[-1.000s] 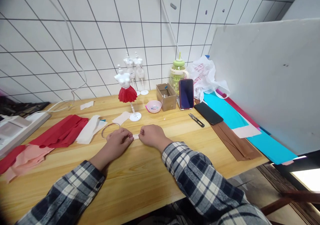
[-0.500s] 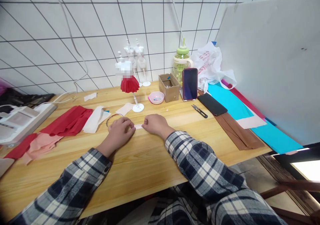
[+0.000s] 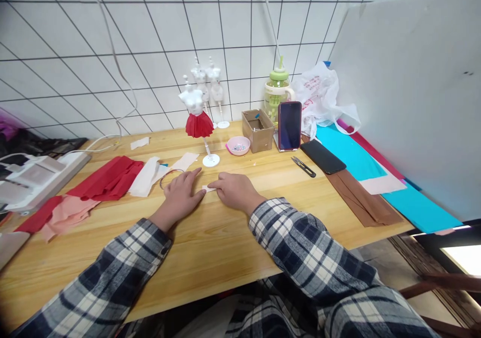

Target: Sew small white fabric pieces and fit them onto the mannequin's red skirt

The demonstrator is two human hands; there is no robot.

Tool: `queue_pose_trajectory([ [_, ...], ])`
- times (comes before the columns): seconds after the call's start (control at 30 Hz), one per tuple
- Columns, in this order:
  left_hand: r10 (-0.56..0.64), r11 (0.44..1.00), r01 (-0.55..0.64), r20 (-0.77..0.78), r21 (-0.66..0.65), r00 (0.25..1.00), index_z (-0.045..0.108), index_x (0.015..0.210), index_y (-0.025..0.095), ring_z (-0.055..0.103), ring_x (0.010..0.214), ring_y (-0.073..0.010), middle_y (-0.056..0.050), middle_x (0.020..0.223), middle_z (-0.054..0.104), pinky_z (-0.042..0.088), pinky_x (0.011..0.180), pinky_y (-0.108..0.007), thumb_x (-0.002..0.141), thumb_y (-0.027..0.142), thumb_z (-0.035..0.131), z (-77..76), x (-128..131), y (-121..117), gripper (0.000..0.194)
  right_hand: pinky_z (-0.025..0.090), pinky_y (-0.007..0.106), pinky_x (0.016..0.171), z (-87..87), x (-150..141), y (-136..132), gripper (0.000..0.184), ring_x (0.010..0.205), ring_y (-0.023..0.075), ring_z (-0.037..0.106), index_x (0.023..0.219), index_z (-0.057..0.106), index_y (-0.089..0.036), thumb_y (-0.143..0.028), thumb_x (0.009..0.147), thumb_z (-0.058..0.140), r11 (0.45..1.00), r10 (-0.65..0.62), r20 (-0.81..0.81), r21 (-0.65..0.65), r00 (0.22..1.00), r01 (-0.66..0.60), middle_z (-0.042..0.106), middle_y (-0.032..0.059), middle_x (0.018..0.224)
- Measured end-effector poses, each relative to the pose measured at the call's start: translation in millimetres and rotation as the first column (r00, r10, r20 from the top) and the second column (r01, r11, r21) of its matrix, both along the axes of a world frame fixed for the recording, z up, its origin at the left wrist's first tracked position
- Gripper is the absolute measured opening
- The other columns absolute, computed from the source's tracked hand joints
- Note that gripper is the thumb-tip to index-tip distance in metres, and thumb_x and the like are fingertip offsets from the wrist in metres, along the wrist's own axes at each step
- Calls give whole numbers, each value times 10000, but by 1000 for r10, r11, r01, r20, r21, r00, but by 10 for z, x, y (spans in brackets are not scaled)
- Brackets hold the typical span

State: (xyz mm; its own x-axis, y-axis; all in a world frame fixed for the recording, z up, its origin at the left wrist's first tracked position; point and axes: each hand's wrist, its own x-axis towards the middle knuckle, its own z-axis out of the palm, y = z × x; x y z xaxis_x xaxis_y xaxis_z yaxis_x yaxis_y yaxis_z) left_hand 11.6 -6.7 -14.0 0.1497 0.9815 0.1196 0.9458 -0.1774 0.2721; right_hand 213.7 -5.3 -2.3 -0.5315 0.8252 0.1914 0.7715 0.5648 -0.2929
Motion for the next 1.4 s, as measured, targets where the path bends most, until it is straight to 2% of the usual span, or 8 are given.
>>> queue_pose_trajectory([
  [0.17,27,1000,-27,26,1,999,353,1454,296,425,1256,-379,-121,1360,513,292,1013,-550,837,465,529,29,4,13,663,401,301,682,25,-44,-18,397,813,199,614,1268,621,-330,-225,943,419,998,65,240,-2,969,-66,630,82,944],
  [0.4,61,998,-61,48,-14,997,412,1418,283,432,1251,-372,-111,1353,528,312,1003,-546,820,420,568,73,44,-10,633,399,311,672,139,56,-25,334,860,220,626,1122,701,-260,-236,931,428,996,92,324,-14,941,-92,647,96,944],
  [0.5,-7,995,4,39,95,999,500,1331,254,466,1217,-342,-104,1301,576,310,1001,-518,813,353,591,108,57,-52,535,401,311,668,171,87,-25,361,873,221,634,1141,696,-277,-252,945,394,997,79,309,-29,948,-74,657,81,955],
  [0.63,-213,956,210,-9,207,977,659,1046,253,576,1052,-269,-60,1056,701,231,1026,-533,908,301,498,168,42,-87,217,408,299,696,154,96,-7,368,915,214,634,1145,696,-294,-248,948,388,998,58,256,-50,965,-46,665,70,987],
  [0.8,-373,900,394,-136,188,918,714,918,274,595,971,-259,-38,922,729,173,1015,-583,937,296,489,173,-1,-53,227,416,285,724,150,98,-8,357,923,198,627,1170,662,-285,-239,951,383,998,49,212,-58,976,-37,667,56,1014],
  [1.03,-358,903,384,-158,194,920,706,906,257,594,951,-245,-45,894,713,195,1008,-574,949,265,460,147,9,-48,250,415,281,740,133,12,-47,307,966,199,600,1205,602,-270,-356,933,490,999,31,135,0,990,-32,636,51,1073],
  [1.2,-346,914,365,-128,179,929,702,894,250,597,929,-238,-39,878,702,220,992,-558,951,257,446,145,17,-69,262,383,273,661,13,-78,-9,238,881,178,597,1003,672,-257,-331,966,448,998,-6,151,57,988,-3,635,35,952],
  [1.4,-321,920,333,-89,210,943,712,925,258,606,944,-258,-50,887,724,217,994,-553,932,379,503,168,25,-83,241,358,273,622,-35,-78,2,282,840,165,601,999,673,-260,-333,988,401,996,-49,106,78,993,41,644,26,930],
])
